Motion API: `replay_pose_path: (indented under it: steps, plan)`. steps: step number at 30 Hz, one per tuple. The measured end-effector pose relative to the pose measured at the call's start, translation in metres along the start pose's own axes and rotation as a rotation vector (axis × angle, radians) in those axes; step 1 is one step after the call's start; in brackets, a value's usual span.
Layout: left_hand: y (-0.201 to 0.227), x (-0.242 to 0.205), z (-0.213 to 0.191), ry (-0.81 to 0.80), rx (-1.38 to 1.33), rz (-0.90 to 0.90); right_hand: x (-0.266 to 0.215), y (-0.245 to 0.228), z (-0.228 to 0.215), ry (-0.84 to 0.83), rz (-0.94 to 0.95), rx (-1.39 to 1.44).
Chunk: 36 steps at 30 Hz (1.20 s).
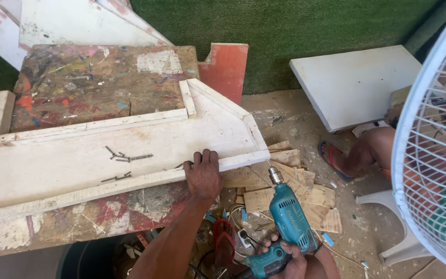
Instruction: Assembling a wooden T-shaped structure using a power drill and screws
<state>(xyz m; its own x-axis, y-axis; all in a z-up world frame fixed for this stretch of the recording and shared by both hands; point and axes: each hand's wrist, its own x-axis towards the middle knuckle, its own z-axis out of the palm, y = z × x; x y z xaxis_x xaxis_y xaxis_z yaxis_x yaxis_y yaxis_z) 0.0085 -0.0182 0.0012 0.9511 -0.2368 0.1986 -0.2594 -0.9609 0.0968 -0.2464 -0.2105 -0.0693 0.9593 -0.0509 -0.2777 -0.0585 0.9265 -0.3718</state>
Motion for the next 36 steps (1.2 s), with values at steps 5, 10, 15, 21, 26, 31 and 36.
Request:
replay_pose_path:
  steps: [5,10,15,21,26,31,36]
  plan:
    - [0.001,-0.002,0.000,0.112,-0.027,0.017,0.000,0.000,0.010,-0.027,-0.041,0.022]
    - [0.000,-0.001,0.001,0.104,-0.036,0.032,0.007,0.000,0.014,-0.069,-0.101,0.002]
    - [0.000,-0.001,0.000,0.113,-0.031,0.041,0.006,0.000,0.014,0.095,-0.105,-0.033]
    - [-0.001,0.002,0.002,0.061,-0.029,0.034,0.009,-0.004,0.021,0.140,-0.082,-0.086]
    - [0.002,0.003,0.005,0.089,-0.015,0.032,0.014,-0.002,0.023,0.189,-0.130,-0.082]
    - [0.001,0.004,-0.003,0.144,-0.040,0.053,0.025,0.001,0.033,0.174,-0.230,-0.062]
    - [-0.001,-0.008,-0.004,0.183,-0.073,0.076,0.017,0.000,0.043,0.167,-0.180,-0.053]
